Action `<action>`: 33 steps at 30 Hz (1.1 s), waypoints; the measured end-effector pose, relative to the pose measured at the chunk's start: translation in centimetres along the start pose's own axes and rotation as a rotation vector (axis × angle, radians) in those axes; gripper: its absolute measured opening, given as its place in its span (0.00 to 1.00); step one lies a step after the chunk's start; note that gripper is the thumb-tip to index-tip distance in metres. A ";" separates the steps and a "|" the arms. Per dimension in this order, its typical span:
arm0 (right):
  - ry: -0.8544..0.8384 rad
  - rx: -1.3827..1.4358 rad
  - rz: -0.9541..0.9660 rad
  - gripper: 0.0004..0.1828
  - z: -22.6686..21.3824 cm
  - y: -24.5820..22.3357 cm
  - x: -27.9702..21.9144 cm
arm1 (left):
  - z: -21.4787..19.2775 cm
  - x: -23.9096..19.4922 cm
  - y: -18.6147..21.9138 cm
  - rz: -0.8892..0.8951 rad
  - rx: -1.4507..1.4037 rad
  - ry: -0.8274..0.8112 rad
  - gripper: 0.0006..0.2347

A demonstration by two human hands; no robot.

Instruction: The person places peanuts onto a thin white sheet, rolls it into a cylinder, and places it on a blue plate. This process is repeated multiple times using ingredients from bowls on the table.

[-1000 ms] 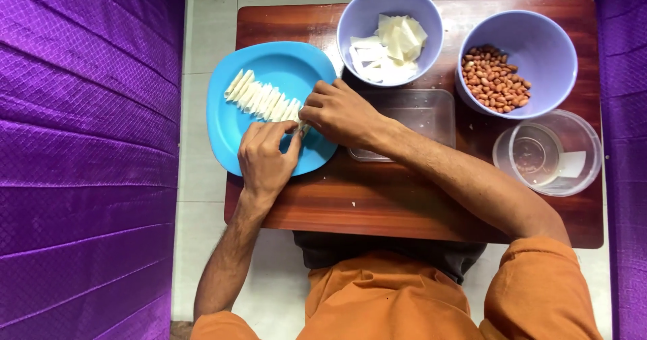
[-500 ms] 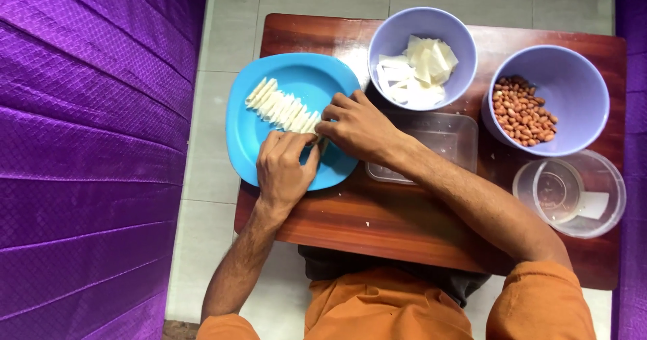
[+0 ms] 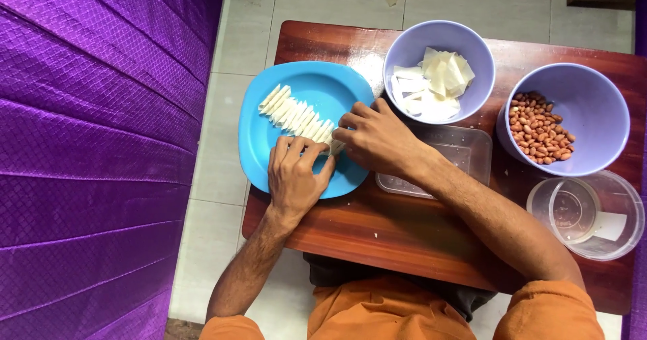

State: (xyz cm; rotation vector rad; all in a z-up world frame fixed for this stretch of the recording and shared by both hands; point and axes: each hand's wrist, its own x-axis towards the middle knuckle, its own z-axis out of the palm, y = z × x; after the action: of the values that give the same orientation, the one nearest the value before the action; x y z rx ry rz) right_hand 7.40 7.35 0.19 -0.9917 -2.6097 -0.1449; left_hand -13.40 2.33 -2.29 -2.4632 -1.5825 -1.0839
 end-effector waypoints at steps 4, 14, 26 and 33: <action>-0.026 0.008 -0.003 0.08 0.5 0.2 0.0 | 0.5 -0.3 -0.3 0.006 0.021 0.005 0.07; 0.094 -0.025 -0.008 0.05 2.3 0.3 -0.4 | 0.9 -0.5 -0.1 -0.009 0.050 0.024 0.07; 0.029 -0.020 0.002 0.09 2.5 0.5 -0.8 | 1.0 -0.6 -0.2 -0.014 0.026 0.032 0.08; 0.099 -0.033 -0.010 0.06 1.6 0.0 -0.5 | 0.6 -0.3 0.3 0.009 -0.002 0.071 0.08</action>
State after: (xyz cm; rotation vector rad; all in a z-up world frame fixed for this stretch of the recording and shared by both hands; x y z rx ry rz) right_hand 7.31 7.31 -1.48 -0.9576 -2.5306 -0.2338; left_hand -12.86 2.16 -2.81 -2.4016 -1.5505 -1.1587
